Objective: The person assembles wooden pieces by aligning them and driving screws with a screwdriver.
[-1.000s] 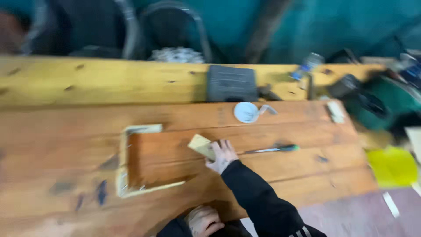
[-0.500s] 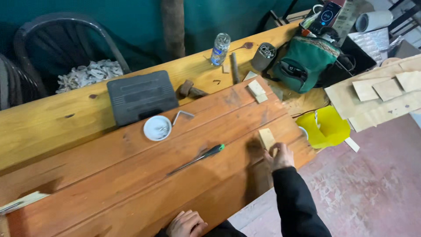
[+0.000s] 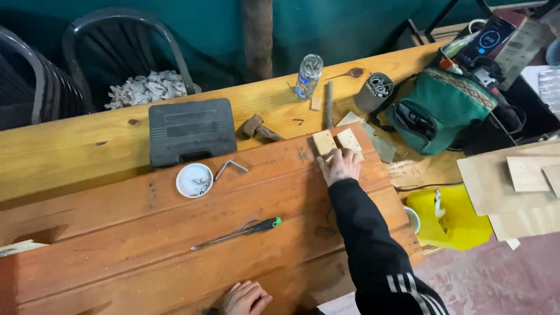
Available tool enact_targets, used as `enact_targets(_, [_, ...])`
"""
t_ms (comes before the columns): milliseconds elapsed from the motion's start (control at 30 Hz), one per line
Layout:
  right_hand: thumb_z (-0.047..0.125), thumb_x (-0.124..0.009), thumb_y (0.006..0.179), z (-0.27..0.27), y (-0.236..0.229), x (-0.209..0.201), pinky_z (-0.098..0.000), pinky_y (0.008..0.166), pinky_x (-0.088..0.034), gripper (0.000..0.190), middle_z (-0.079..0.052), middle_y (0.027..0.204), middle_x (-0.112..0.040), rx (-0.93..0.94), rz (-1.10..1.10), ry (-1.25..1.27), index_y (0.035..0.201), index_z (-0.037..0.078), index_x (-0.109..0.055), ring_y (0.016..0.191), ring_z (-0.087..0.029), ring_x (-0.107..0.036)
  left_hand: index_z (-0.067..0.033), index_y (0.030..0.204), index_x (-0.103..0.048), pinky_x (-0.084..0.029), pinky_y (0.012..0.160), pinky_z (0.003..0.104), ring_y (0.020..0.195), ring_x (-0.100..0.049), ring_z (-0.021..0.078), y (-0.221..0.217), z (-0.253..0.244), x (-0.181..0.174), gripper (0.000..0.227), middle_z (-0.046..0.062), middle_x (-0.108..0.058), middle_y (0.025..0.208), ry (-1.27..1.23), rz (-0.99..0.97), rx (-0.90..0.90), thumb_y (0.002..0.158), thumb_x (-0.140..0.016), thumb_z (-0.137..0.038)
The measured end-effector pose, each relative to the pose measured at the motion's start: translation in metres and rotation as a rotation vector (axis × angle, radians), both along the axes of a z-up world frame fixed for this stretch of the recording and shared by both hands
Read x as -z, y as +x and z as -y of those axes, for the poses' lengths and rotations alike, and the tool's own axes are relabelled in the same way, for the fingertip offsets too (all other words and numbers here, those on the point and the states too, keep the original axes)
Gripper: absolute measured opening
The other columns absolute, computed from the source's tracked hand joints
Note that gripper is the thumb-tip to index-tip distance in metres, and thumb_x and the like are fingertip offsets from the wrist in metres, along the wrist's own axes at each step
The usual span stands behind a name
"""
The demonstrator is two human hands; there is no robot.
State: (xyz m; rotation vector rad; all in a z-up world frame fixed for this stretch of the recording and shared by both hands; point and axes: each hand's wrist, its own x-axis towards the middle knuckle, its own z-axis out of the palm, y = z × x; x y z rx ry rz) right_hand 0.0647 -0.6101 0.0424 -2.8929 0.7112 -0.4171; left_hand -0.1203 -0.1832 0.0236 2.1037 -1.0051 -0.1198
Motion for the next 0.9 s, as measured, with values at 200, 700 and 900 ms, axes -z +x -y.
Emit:
enact_targets(200, [0.043, -0.068, 0.086, 0.081, -0.008, 0.005, -0.0573, 0.083, -0.046, 0.037, -0.020, 0.114, -0.055, 0.048, 0.052, 0.001, 0.119, 0.028, -0.068, 0.102, -0.044, -0.051, -0.0260, 0.075, -0.061, -0.041, 0.058, 0.032, 0.063, -0.057, 0.0170, 0.001, 0.017, 0.005, 0.024, -0.009, -0.060, 0.070, 0.041, 0.031, -0.075, 0.093, -0.069, -0.039])
enact_targets(700, [0.054, -0.083, 0.072, 0.094, 0.004, 0.004, -0.0567, 0.088, -0.048, 0.067, -0.023, 0.124, -0.055, 0.063, -0.004, -0.032, 0.123, 0.015, -0.065, 0.108, -0.042, -0.051, -0.0239, 0.074, -0.061, -0.041, 0.058, 0.030, 0.062, -0.058, 0.0149, 0.006, 0.026, -0.006, 0.023, -0.008, -0.061, 0.070, 0.049, 0.023, -0.068, 0.094, -0.070, -0.033])
enact_targets(900, [0.067, -0.069, 0.082, 0.012, 0.018, 0.027, -0.0479, 0.092, -0.045, 0.065, -0.023, 0.119, -0.057, -0.071, -0.093, -0.039, 0.115, 0.011, -0.061, 0.101, -0.041, -0.056, -0.0213, 0.076, -0.058, -0.038, 0.056, 0.036, 0.063, -0.056, 0.0204, 0.009, 0.029, 0.002, 0.029, -0.003, -0.058, 0.071, 0.076, 0.092, 0.038, 0.098, -0.066, -0.036])
